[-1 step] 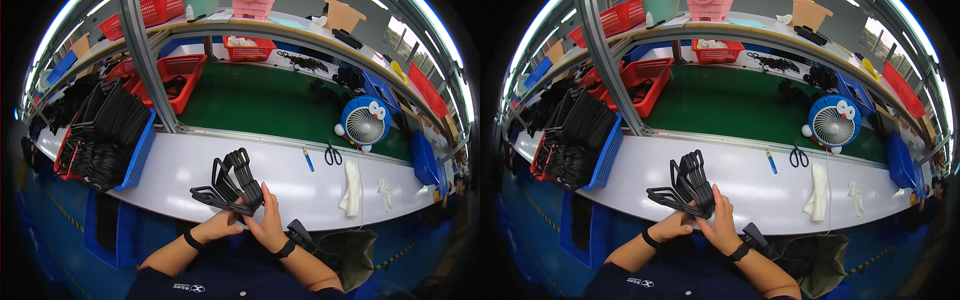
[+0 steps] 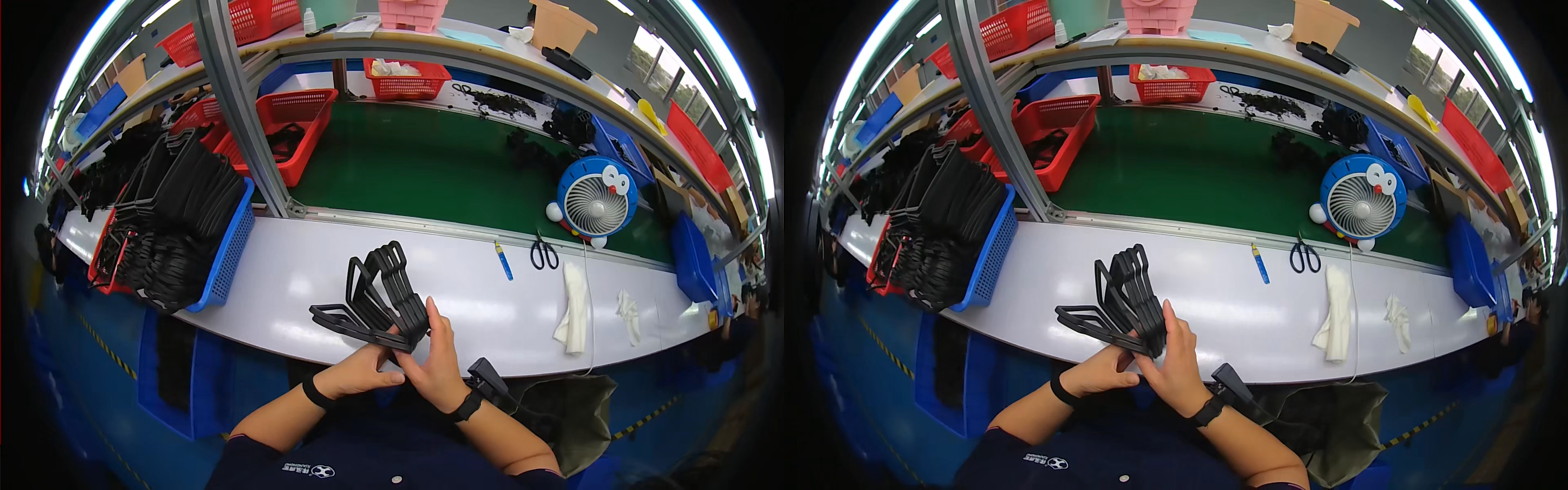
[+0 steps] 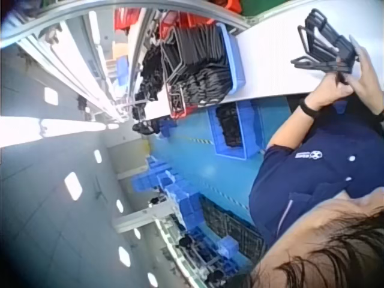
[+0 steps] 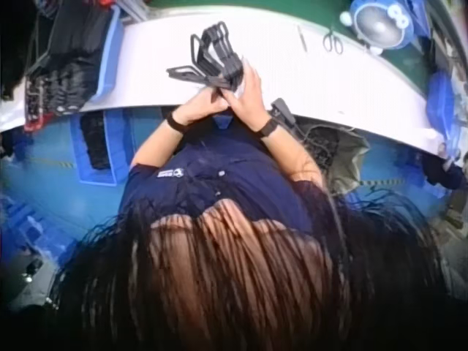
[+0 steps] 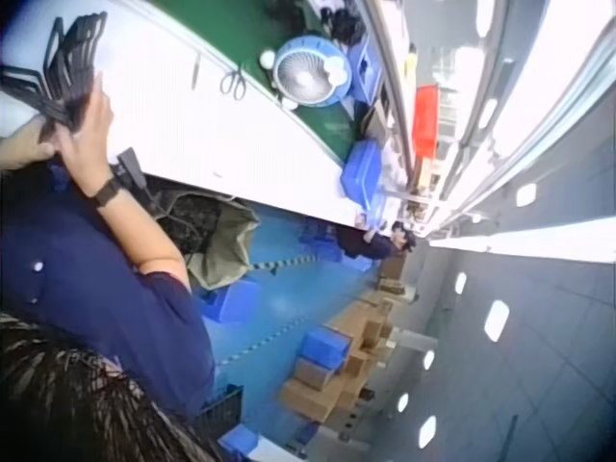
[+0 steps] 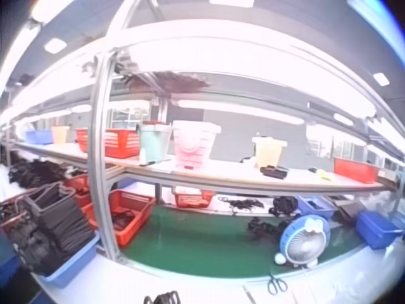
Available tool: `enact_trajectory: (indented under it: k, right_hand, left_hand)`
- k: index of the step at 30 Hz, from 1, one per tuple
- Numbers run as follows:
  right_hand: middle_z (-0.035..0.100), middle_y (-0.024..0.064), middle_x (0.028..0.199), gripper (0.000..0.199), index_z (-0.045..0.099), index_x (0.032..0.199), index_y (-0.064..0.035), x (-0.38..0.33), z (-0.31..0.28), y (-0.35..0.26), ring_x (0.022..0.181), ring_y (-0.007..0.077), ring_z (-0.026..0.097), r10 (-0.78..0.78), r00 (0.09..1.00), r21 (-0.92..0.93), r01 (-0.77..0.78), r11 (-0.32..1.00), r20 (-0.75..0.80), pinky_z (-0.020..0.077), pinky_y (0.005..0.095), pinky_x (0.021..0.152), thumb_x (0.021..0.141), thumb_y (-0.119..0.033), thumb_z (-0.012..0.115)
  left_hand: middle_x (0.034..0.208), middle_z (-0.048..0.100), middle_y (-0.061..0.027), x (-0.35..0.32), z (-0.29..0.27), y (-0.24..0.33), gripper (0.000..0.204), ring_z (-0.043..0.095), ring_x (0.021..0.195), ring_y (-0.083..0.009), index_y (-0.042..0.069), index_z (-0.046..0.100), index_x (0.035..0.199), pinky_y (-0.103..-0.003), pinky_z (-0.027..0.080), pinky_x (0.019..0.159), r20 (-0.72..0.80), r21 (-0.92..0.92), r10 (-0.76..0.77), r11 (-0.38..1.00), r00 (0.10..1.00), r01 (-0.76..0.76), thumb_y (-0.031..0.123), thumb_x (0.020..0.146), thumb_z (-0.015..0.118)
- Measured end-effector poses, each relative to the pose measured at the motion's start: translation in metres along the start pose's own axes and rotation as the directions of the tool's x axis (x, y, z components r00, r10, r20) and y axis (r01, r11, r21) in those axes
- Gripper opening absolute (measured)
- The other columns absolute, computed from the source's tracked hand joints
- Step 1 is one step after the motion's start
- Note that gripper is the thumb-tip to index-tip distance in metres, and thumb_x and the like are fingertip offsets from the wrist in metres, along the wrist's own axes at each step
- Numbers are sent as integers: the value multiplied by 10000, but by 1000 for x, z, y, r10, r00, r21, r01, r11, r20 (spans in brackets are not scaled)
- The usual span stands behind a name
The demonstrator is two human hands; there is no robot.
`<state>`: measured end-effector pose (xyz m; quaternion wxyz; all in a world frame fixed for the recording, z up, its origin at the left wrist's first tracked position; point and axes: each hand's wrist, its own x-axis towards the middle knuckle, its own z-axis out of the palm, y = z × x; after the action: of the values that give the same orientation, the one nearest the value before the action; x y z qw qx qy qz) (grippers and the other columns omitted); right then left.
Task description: The recorder is wiping down black plastic frame components with a cloth and manually assembling them at a factory workstation.
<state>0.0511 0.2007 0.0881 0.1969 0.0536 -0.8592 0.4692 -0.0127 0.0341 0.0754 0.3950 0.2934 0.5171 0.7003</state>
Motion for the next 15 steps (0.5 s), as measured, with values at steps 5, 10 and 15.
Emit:
enact_trajectory:
  k: [5,10,15]
  right_hand:
    - [466,226,1372,1017,181,1572,18,1,6,0,1199,369,475,-128,992,-14,128,992,8,367,455,1045,769,-89,796]
    - [334,259,1538,1009,239,1568,-6,17,-20,-18,1262,386,441,-212,976,-114,217,970,51,343,470,1091,762,-141,830]
    - [330,244,1565,743,400,1516,-26,57,-66,-28,1398,400,380,-350,929,-98,363,927,121,318,474,1132,930,-383,686]
  left_hand:
    - [1615,254,-145,10,3,6,1032,278,1475,-246,14,166,1585,-409,249,1202,-121,242,-4,970,993,33,408,860,785]
    - [1610,292,-153,8,-8,24,853,314,1470,-254,36,207,1587,-407,272,1196,-106,104,-161,980,981,172,380,943,648]
    - [1619,284,-188,22,-9,59,974,273,1511,-284,10,190,1582,-440,234,1228,77,-417,121,906,990,-78,699,946,454]
